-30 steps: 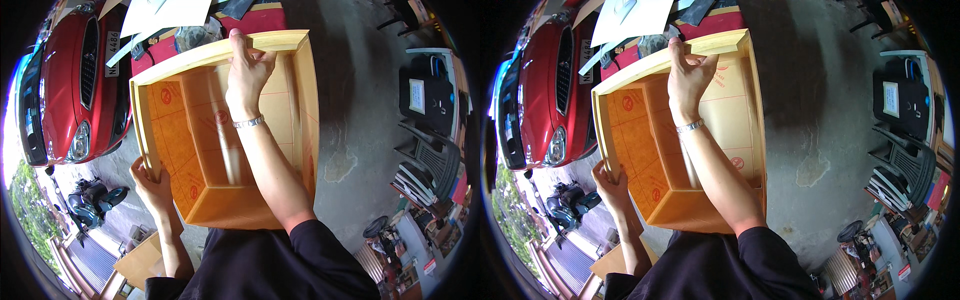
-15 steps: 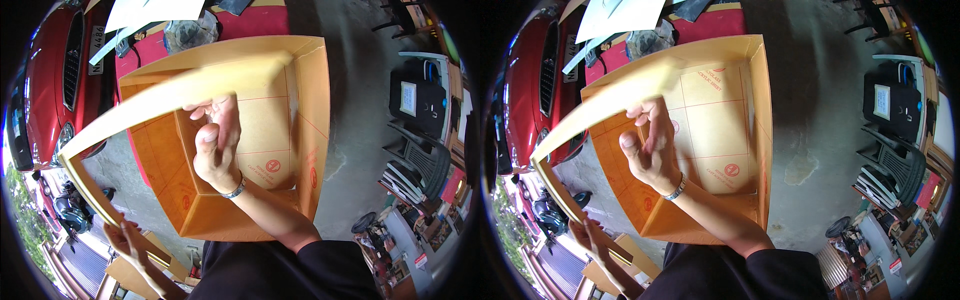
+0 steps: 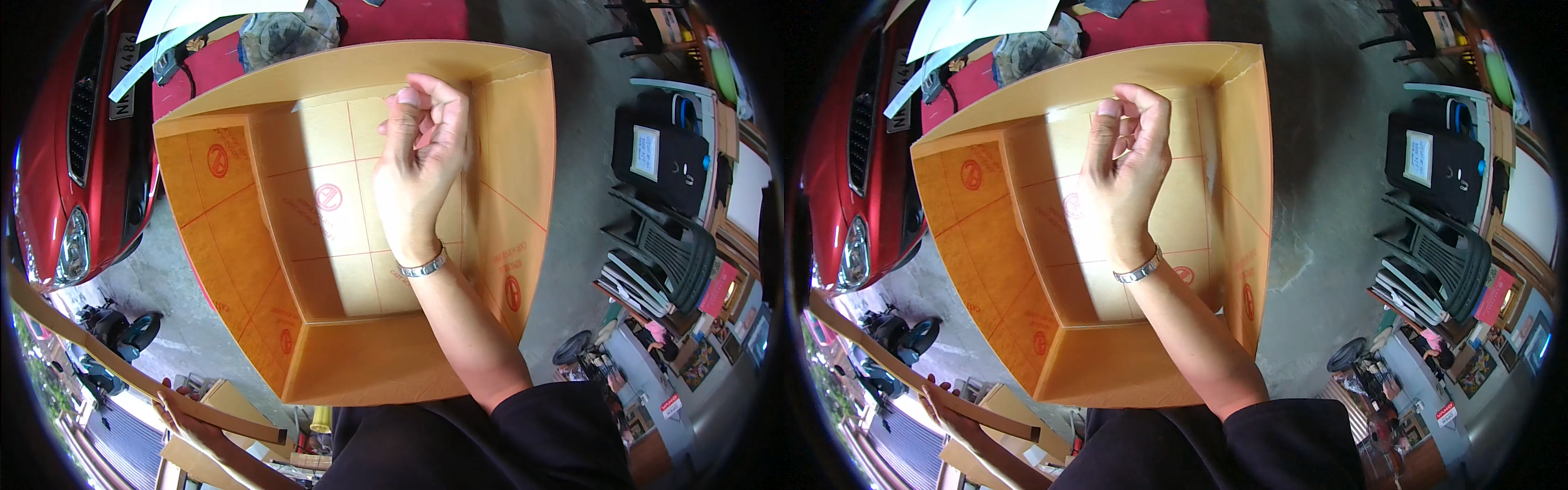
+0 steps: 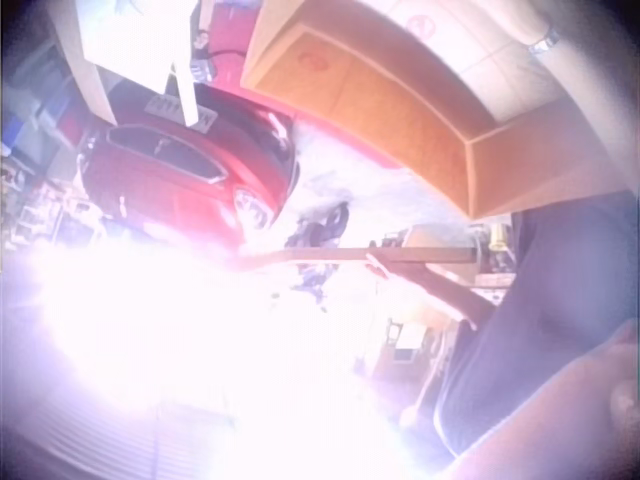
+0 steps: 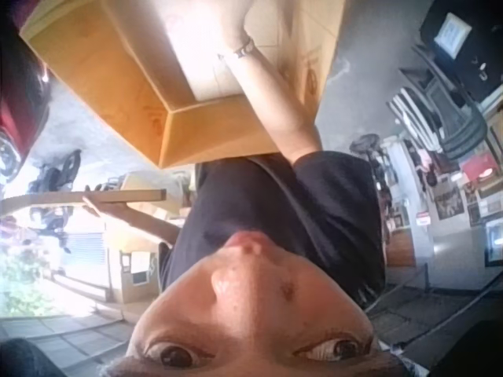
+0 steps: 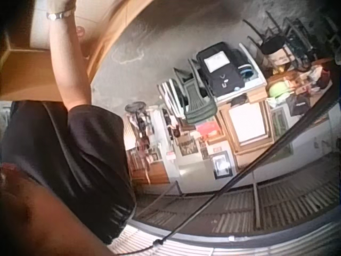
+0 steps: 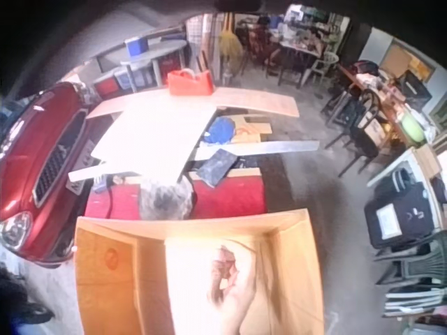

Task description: The person assembles a wooden frame by nailing two pieces of wood together at a corner using a hammer and nails. They then fit the frame into a cardboard box to check alignment and later place it on a workbench.

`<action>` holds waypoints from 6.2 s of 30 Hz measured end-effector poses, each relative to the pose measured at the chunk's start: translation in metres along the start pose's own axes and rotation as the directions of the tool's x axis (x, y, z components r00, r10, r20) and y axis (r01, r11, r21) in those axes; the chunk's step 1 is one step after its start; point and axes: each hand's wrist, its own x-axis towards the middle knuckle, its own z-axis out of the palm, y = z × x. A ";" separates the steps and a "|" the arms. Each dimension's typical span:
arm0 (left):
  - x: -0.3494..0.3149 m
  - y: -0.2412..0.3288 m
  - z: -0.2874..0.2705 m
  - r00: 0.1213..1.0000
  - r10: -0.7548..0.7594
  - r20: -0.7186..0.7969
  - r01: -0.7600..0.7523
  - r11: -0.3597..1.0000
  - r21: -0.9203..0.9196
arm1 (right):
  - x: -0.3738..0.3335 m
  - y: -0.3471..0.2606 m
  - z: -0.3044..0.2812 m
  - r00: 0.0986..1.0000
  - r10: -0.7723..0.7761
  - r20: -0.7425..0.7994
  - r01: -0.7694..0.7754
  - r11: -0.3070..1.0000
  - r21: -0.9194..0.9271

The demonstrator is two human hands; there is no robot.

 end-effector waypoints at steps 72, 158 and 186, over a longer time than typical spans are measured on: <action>-0.033 -0.078 -0.105 0.997 0.048 0.066 -0.035 0.981 -0.191 | -0.082 -0.123 -0.023 0.802 -0.323 0.503 0.368 0.930 0.011; 0.295 -0.809 -1.032 0.523 -0.161 -0.837 0.082 0.987 -0.138 | -1.714 -0.269 0.484 -0.660 0.343 -0.668 -0.106 0.838 0.535; 0.376 -1.198 -1.303 -0.110 -0.953 -0.284 -0.641 0.286 -0.712 | -2.238 -0.256 0.468 -0.597 -0.178 -0.782 -0.788 0.312 0.531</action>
